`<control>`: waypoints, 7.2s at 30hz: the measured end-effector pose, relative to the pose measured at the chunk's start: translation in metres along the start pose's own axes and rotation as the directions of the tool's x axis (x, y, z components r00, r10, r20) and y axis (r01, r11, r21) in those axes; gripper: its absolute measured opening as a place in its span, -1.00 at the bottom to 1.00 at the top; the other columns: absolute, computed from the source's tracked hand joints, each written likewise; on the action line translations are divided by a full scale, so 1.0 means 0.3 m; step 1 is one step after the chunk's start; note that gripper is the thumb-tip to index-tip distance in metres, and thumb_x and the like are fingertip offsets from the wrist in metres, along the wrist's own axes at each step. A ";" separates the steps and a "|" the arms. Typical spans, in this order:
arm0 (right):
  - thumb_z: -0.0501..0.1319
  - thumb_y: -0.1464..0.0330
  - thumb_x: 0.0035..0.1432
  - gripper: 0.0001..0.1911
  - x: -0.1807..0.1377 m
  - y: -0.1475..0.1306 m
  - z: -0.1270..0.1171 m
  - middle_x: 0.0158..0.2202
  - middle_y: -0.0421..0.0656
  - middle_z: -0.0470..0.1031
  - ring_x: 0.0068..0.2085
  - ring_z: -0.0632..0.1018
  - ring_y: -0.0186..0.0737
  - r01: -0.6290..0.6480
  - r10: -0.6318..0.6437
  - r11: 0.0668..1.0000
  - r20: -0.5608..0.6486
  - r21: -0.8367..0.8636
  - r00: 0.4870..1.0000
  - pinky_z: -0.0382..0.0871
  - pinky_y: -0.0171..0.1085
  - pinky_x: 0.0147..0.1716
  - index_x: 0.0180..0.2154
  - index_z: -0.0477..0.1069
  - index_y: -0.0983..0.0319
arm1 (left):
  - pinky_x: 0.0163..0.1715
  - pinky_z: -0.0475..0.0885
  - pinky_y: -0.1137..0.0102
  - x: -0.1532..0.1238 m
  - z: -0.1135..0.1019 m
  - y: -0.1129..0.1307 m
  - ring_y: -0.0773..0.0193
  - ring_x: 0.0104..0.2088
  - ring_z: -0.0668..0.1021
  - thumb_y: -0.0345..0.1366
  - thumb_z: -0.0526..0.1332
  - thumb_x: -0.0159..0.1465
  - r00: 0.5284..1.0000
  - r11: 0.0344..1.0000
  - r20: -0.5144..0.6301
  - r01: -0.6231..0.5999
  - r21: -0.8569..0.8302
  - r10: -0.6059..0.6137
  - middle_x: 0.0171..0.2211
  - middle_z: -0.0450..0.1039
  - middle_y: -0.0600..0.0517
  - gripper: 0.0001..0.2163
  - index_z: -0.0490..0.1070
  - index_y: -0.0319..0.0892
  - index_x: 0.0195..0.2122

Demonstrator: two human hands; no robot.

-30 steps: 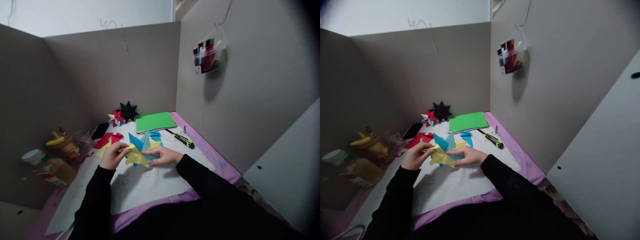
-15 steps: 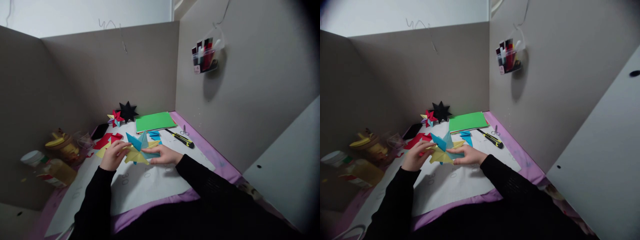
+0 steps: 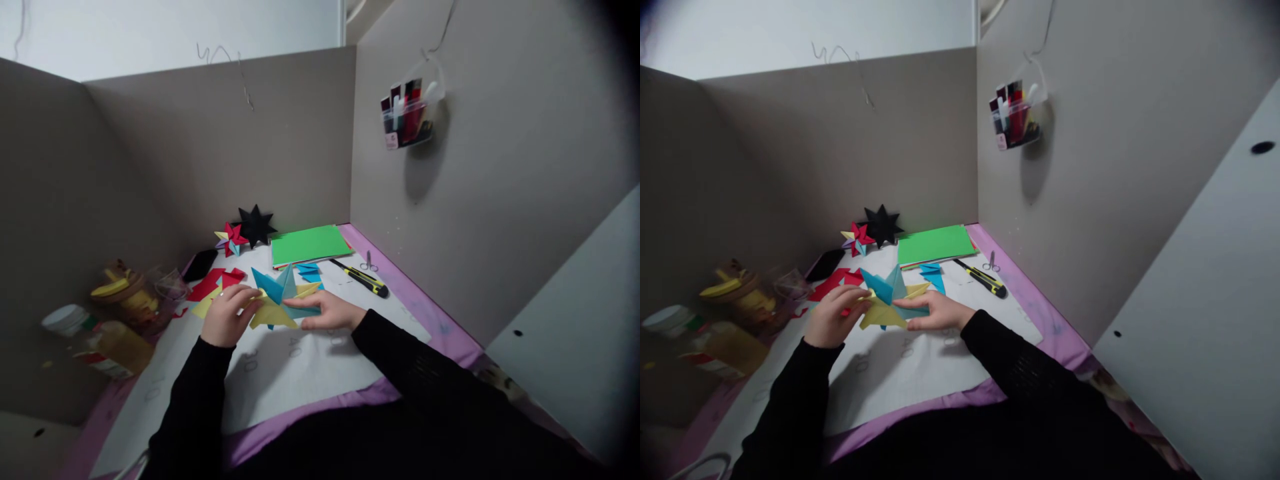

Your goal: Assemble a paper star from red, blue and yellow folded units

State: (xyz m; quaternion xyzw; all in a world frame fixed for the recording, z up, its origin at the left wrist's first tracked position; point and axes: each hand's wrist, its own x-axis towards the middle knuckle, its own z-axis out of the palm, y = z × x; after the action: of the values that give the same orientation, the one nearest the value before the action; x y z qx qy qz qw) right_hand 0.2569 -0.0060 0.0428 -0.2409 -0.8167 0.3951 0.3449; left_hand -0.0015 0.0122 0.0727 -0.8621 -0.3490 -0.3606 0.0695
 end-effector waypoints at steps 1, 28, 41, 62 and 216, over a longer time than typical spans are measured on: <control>0.27 0.20 0.05 -0.41 0.000 0.000 0.000 0.13 -0.04 0.33 0.14 0.37 -0.09 0.001 -0.001 1.000 0.002 0.002 1.000 0.17 -0.04 0.14 0.12 0.26 0.19 | -0.27 0.42 0.35 0.000 0.001 0.002 0.21 -0.27 0.52 -0.28 0.16 0.22 1.000 1.000 -0.010 -0.010 0.011 0.010 -0.29 0.50 -0.06 -0.85 0.48 -0.13 -0.24; 0.27 0.20 0.05 -0.41 0.000 0.011 -0.003 0.12 -0.04 0.34 0.14 0.38 -0.10 0.023 -0.024 1.000 0.055 0.009 0.998 0.19 -0.13 0.13 0.11 0.28 0.20 | -0.39 0.38 0.47 -0.001 0.014 -0.025 0.29 -0.40 0.54 -0.20 0.09 0.24 0.977 0.978 -0.038 0.207 -0.006 -0.207 -0.37 0.55 0.02 -0.79 0.46 -0.16 -0.32; 0.29 0.22 0.03 -0.41 -0.002 0.011 -0.006 0.11 -0.04 0.34 0.13 0.39 -0.07 -0.065 0.065 0.996 -0.002 0.054 0.998 0.19 -0.06 0.14 0.10 0.28 0.21 | -0.56 0.39 0.47 -0.011 0.022 -0.011 0.34 -0.55 0.46 -0.14 0.24 0.08 0.900 0.812 0.053 0.415 -0.411 -0.433 -0.43 0.49 0.01 -0.80 0.46 -0.18 -0.43; 0.29 0.22 0.03 -0.41 0.003 0.017 -0.006 0.12 -0.03 0.33 0.12 0.39 -0.09 -0.063 0.061 0.996 0.034 0.062 0.998 0.19 -0.09 0.14 0.10 0.29 0.24 | -0.40 0.33 0.43 0.001 0.026 -0.010 0.29 -0.40 0.45 -0.26 0.12 0.24 0.982 0.963 0.004 0.185 -0.195 -0.188 -0.44 0.43 0.01 -0.85 0.41 -0.18 -0.41; 0.29 0.12 0.01 -0.32 0.016 0.083 0.048 0.19 -0.04 0.24 0.19 0.28 -0.04 -0.075 0.096 0.959 -0.063 0.272 0.993 0.00 0.00 0.21 0.14 0.22 0.19 | -0.31 0.49 0.26 0.012 0.198 0.109 0.17 -0.39 0.57 -0.28 0.48 -0.27 0.481 0.076 0.218 0.521 -0.850 -0.849 -0.35 0.54 -0.06 -0.50 0.42 -0.27 -0.27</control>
State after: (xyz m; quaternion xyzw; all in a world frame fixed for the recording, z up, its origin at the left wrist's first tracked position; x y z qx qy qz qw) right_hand 0.2459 0.0046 0.0179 -0.2416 -0.7307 0.5076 0.3874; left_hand 0.0557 0.0119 0.0360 -0.4194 -0.4776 -0.6058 -0.4786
